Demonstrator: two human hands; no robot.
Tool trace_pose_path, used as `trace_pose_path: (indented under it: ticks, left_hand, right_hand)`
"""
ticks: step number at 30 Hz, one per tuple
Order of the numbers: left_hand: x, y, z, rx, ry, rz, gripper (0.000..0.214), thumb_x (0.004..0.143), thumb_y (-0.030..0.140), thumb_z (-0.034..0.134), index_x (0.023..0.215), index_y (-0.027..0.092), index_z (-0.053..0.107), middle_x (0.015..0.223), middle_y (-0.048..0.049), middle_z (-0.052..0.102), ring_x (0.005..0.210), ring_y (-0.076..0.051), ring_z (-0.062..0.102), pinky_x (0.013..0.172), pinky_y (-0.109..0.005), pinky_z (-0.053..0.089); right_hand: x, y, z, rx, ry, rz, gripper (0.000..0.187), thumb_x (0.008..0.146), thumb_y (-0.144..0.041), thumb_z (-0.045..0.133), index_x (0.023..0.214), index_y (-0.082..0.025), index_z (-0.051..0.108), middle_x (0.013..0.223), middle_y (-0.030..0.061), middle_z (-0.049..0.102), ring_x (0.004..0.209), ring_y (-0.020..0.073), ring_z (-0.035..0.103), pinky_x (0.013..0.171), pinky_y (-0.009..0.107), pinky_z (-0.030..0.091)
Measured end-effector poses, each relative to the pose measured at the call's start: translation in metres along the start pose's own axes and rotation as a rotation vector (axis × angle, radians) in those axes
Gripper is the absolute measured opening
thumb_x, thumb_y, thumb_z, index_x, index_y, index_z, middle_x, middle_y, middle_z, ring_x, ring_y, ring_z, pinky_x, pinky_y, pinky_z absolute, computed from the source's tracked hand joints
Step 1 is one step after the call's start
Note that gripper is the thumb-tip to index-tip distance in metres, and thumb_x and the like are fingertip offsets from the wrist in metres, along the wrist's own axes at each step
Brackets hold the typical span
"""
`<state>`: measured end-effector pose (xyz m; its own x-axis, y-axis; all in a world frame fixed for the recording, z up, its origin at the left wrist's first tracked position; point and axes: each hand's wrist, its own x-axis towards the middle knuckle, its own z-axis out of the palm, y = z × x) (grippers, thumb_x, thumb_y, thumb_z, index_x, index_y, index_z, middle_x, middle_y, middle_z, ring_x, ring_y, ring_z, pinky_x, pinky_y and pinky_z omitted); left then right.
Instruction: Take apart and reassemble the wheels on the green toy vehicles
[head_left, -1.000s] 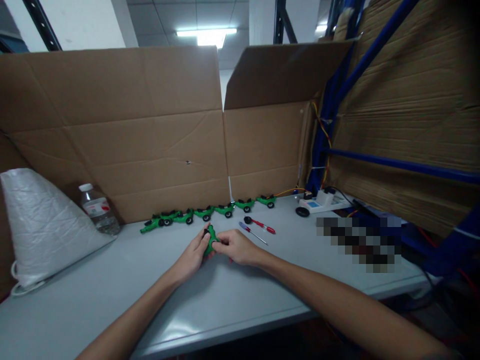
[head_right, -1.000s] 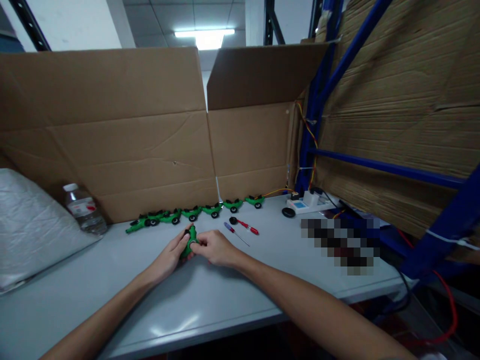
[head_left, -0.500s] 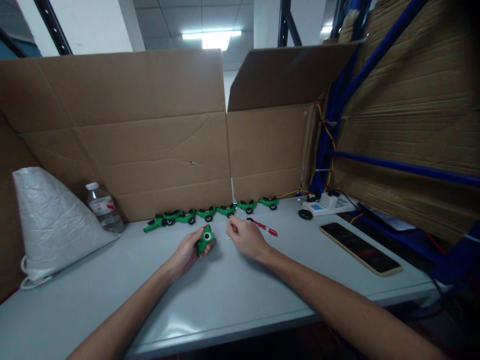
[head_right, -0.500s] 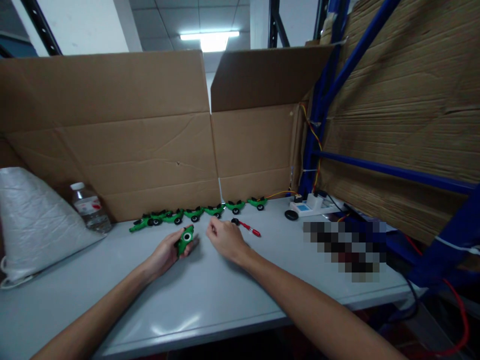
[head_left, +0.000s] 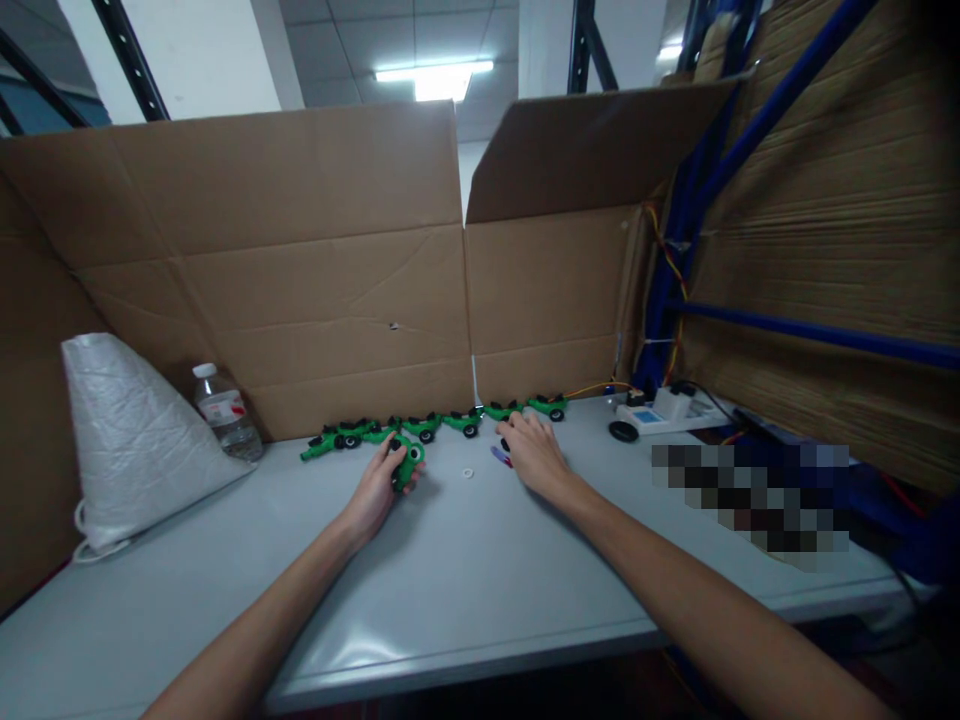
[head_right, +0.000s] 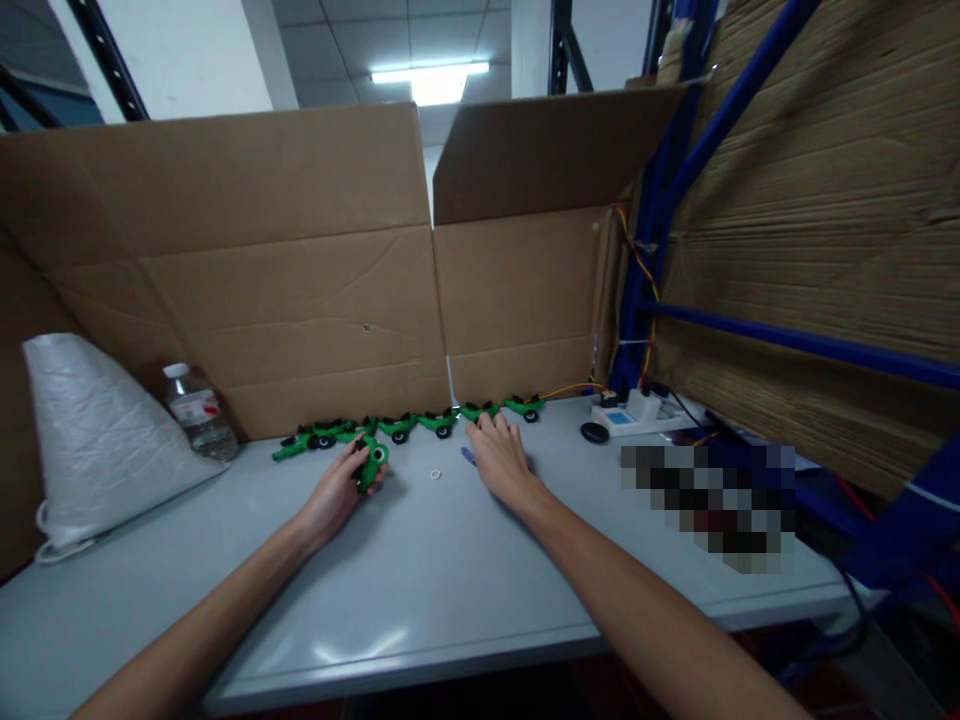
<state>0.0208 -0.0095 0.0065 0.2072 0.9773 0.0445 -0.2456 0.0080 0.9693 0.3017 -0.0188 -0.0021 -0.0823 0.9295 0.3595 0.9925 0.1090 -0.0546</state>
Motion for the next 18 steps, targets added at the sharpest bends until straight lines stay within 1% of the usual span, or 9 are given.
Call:
trace_pose_path:
  ticks: [4, 7, 11, 13, 16, 18]
  left_hand:
    - [0.0004, 0.0024, -0.0005, 0.016, 0.053, 0.022, 0.067, 0.089, 0.037, 0.075, 0.146, 0.022, 0.044, 0.095, -0.0068, 0.074, 0.069, -0.015, 0.066, 0.056, -0.022, 0.043]
    - [0.0011, 0.0038, 0.0002, 0.018, 0.072, 0.037, 0.070, 0.086, 0.037, 0.080, 0.145, 0.022, 0.044, 0.095, -0.0064, 0.075, 0.069, -0.015, 0.065, 0.054, -0.022, 0.042]
    - [0.0008, 0.0060, 0.0016, 0.040, 0.085, 0.052, 0.058, 0.080, 0.040, 0.085, 0.125, 0.020, 0.055, 0.097, -0.0060, 0.074, 0.073, -0.015, 0.065, 0.055, -0.022, 0.043]
    - [0.0001, 0.0075, 0.0023, 0.073, 0.095, 0.066, 0.052, 0.077, 0.045, 0.087, 0.111, 0.020, 0.057, 0.093, -0.0032, 0.071, 0.075, -0.015, 0.066, 0.057, -0.023, 0.044]
    - [-0.0008, 0.0094, 0.0026, 0.110, 0.094, 0.096, 0.050, 0.073, 0.050, 0.089, 0.088, 0.020, 0.052, 0.079, 0.0028, 0.060, 0.075, -0.015, 0.066, 0.059, -0.023, 0.045]
    - [-0.0008, 0.0098, 0.0022, 0.114, 0.098, 0.101, 0.054, 0.070, 0.051, 0.090, 0.080, 0.021, 0.047, 0.075, 0.0046, 0.055, 0.073, -0.014, 0.065, 0.060, -0.023, 0.046]
  right_hand:
    - [-0.0013, -0.0032, -0.0001, -0.005, -0.018, -0.046, 0.028, 0.103, -0.012, 0.047, 0.122, -0.021, 0.066, 0.125, 0.0136, 0.061, 0.115, 0.0300, 0.051, 0.088, 0.039, 0.032]
    - [-0.0024, -0.0034, 0.0002, -0.026, -0.040, -0.040, 0.027, 0.103, -0.012, 0.046, 0.119, -0.020, 0.066, 0.127, 0.0145, 0.061, 0.115, 0.0303, 0.051, 0.088, 0.039, 0.033]
    - [-0.0033, -0.0009, 0.0001, -0.043, -0.048, -0.041, 0.034, 0.096, -0.002, 0.048, 0.121, -0.018, 0.065, 0.132, 0.0145, 0.059, 0.118, 0.0301, 0.052, 0.089, 0.038, 0.034]
    - [-0.0031, 0.0003, 0.0003, -0.051, -0.048, -0.035, 0.036, 0.094, 0.001, 0.048, 0.121, -0.017, 0.065, 0.132, 0.0153, 0.059, 0.118, 0.0300, 0.053, 0.089, 0.038, 0.035]
    - [-0.0021, 0.0015, 0.0020, -0.048, -0.053, -0.024, 0.034, 0.095, 0.002, 0.048, 0.119, -0.015, 0.065, 0.130, 0.0168, 0.059, 0.116, 0.0296, 0.054, 0.091, 0.037, 0.036]
    - [-0.0007, 0.0021, 0.0040, -0.034, -0.047, -0.014, 0.031, 0.096, 0.000, 0.051, 0.118, -0.015, 0.065, 0.129, 0.0171, 0.060, 0.116, 0.0300, 0.054, 0.092, 0.038, 0.036]
